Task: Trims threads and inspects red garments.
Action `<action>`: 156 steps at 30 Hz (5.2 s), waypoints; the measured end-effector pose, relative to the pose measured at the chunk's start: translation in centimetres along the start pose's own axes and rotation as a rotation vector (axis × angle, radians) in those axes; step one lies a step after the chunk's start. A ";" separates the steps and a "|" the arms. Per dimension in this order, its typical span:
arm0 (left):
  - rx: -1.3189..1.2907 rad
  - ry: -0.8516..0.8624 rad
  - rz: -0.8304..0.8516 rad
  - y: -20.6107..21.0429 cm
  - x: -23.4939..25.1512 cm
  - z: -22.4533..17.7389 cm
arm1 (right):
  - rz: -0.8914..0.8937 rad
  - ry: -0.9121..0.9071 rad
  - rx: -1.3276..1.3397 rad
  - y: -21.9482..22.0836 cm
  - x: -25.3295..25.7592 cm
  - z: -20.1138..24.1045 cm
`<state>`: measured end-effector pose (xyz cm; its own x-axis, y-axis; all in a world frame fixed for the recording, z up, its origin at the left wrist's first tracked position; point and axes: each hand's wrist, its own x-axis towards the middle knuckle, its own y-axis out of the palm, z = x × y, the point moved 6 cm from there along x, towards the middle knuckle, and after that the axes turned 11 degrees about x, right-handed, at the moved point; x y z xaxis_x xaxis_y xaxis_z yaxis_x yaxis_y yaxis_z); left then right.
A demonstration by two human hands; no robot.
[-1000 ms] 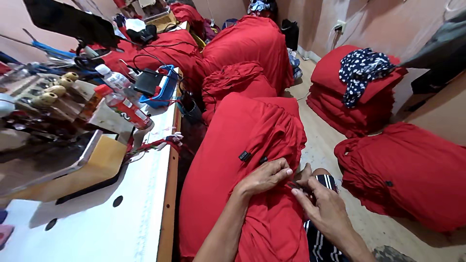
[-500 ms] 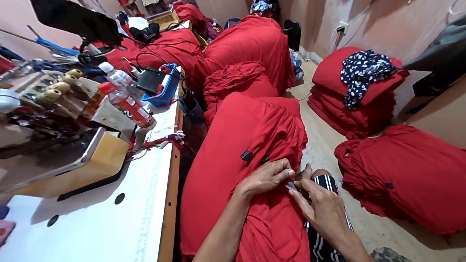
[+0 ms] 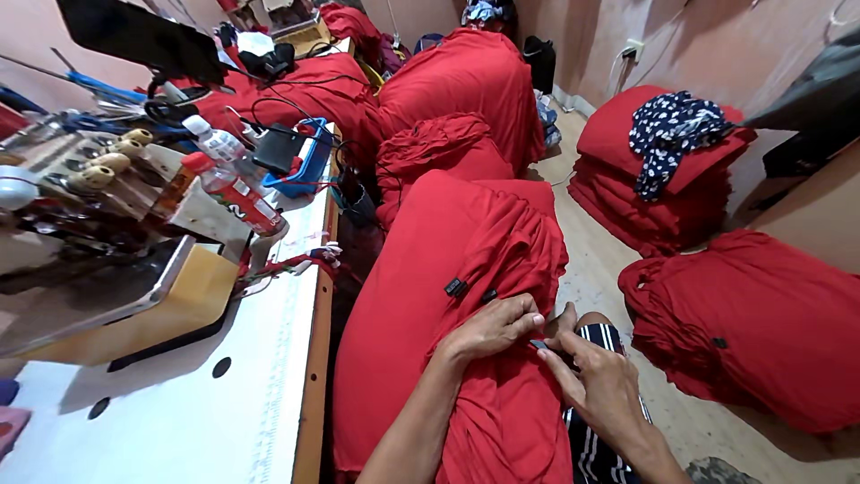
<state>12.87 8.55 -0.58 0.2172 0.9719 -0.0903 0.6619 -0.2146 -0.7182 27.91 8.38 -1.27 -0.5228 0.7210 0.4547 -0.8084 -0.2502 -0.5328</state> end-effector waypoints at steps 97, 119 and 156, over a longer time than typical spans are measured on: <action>0.276 0.026 -0.540 -1.4 -3.6 -1.0 | -0.074 0.587 1.200 3.8 -0.5 -5.0; -0.528 -0.311 -0.535 0.0 -6.5 -0.8 | -0.055 -0.259 0.415 2.4 -1.8 2.1; -0.547 -0.089 -0.418 0.1 -6.5 -0.9 | -0.089 0.187 0.828 2.2 0.3 -0.8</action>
<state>12.13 2.12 0.53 -0.1795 0.9827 0.0449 0.9489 0.1850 -0.2559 26.18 8.54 -2.85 -0.4540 0.8368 0.3060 -0.8192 -0.5271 0.2259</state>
